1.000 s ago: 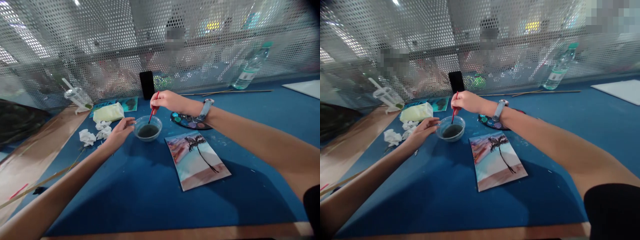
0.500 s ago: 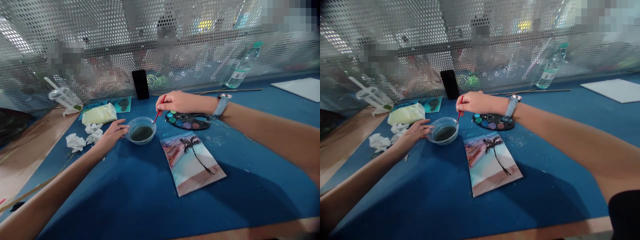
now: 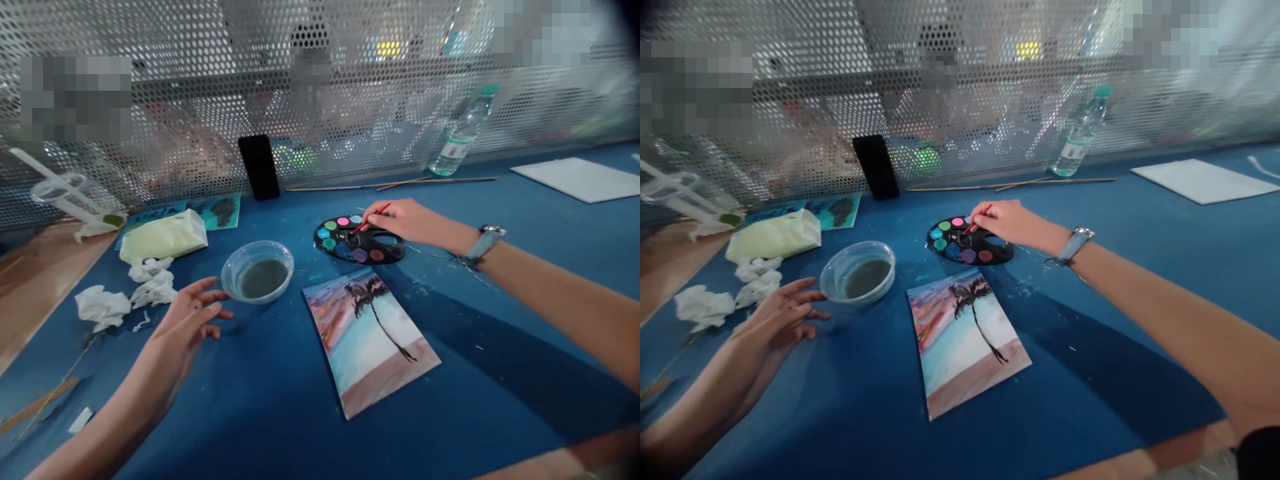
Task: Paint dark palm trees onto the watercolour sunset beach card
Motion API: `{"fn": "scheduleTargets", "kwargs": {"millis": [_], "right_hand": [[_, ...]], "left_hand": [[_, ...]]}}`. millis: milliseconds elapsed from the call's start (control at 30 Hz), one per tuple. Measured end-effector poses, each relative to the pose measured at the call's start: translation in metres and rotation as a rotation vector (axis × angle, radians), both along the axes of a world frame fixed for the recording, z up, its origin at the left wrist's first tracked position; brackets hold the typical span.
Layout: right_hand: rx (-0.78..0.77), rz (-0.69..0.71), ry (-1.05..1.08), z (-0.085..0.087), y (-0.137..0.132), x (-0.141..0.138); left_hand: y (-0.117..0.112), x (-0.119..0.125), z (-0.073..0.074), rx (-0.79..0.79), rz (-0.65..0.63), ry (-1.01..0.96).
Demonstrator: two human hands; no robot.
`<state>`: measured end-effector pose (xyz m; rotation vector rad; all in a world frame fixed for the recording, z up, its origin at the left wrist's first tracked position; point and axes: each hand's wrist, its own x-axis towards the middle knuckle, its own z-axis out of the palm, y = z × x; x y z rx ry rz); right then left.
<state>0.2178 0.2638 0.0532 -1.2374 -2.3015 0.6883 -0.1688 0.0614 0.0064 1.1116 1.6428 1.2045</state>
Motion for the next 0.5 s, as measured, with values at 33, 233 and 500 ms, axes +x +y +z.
{"fn": "scheduleTargets", "kwargs": {"millis": [33, 233, 500], "right_hand": [[-0.021, 0.019, -0.014, 0.0, 0.0, -0.003], [-0.018, -0.016, -0.042, 0.008, 0.001, -0.009], [-0.01, 0.002, -0.077, 0.003, -0.004, -0.008]], "left_hand": [[-0.003, 0.003, 0.005, -0.008, 0.024, -0.032], [-0.013, 0.016, 0.028, -0.07, 0.124, -0.121], [-0.016, 0.025, 0.039, -0.077, 0.17, -0.132]]}}
